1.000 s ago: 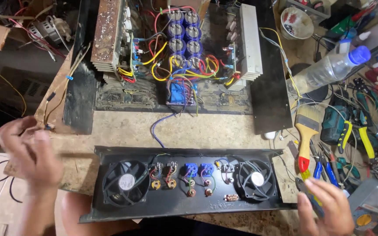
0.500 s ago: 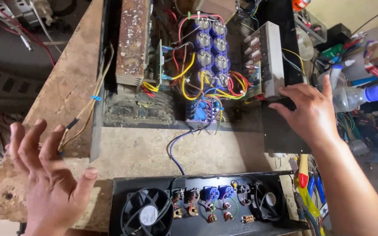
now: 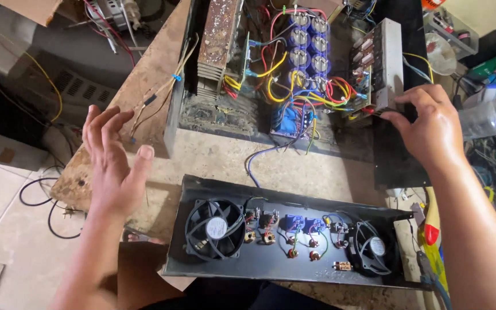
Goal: Repairing an electronic amplifier by unscrewing a fan panel, soldering internal connections, and managing wiring.
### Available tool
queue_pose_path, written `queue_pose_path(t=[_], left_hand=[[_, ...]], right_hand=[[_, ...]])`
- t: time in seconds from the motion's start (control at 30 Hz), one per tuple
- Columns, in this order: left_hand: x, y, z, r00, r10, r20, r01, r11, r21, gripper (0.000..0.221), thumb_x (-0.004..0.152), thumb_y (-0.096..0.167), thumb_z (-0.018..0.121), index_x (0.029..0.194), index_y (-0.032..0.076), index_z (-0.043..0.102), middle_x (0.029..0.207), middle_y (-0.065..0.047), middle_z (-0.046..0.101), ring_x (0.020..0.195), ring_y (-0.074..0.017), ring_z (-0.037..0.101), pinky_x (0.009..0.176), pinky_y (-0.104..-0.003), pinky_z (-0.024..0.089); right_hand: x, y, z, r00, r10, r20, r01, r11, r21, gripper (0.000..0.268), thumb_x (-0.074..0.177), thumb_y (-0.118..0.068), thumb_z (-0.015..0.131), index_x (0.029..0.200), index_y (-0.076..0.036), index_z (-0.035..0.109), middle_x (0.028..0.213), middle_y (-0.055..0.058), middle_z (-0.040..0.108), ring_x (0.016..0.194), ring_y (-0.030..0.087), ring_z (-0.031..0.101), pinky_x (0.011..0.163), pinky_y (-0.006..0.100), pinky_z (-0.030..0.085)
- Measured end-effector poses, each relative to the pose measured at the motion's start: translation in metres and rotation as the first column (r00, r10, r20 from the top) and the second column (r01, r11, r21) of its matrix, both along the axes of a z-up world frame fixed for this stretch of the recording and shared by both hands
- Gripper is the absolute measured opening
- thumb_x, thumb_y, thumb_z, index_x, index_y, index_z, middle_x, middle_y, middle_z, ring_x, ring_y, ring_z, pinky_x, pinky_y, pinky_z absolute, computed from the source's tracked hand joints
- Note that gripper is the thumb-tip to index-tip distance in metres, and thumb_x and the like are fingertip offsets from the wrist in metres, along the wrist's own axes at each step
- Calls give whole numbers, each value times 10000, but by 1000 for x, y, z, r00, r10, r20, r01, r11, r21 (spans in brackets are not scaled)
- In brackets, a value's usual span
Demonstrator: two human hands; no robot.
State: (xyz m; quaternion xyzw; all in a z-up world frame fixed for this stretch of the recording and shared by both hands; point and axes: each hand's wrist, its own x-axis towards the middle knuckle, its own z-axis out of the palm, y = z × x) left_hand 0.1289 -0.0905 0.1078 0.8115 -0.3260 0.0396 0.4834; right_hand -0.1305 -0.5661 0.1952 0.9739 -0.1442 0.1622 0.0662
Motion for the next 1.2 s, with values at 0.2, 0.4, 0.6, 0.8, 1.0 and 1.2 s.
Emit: queue_pose_path(t=[0.2,0.4,0.6,0.8,1.0,1.2], left_hand=[[-8,-4,0,998,56,-18,-54,996,77,682,1035,604,310,1416,64,477,1482,-184,400,1516,-395,173,1135,-682,267],[-14,-8,-2,996,78,30,-81,991,104,496,1057,460,470,1361,77,553,1449,-163,451,1502,-394,221,1145,-633,233],[-17,-13,-7,993,107,48,-114,982,152,495,1027,453,475,1376,113,565,1445,-178,455,1497,-391,252,1159,-626,229],[-17,-20,-15,992,101,72,-111,985,135,480,999,384,599,1300,15,541,1382,-253,441,1513,-503,207,1231,-636,152],[-17,-22,-19,986,80,149,-98,989,114,520,1024,371,570,1374,-10,522,1340,-286,458,1467,-539,269,1225,-637,167],[-27,-34,-4,976,179,124,-204,949,238,573,1055,427,412,1412,-14,497,1479,-257,434,1419,-404,303,1148,-591,247]], right_hand=[[-9,-5,-3,999,-42,31,41,998,40,396,953,-225,919,1235,3,761,1216,199,668,956,380,667,821,457,533],[-10,-16,-6,995,-98,7,97,988,121,488,930,-296,862,1314,-39,706,1153,200,696,950,387,659,1002,504,382],[-8,-4,7,979,-183,-87,198,955,220,476,978,-306,753,1345,-39,609,950,251,751,866,528,671,1167,647,284],[-13,-17,-4,979,-192,-62,201,955,219,471,917,-236,829,1336,-98,663,1110,224,761,1092,431,725,1158,709,244],[-17,-17,-1,987,-154,-40,159,953,257,461,912,-191,828,1320,-59,658,1089,264,754,1096,479,712,1150,733,231],[-15,-21,-1,989,-150,-15,147,940,309,437,951,-273,791,1281,-47,615,826,191,719,860,478,652,1147,679,249]])
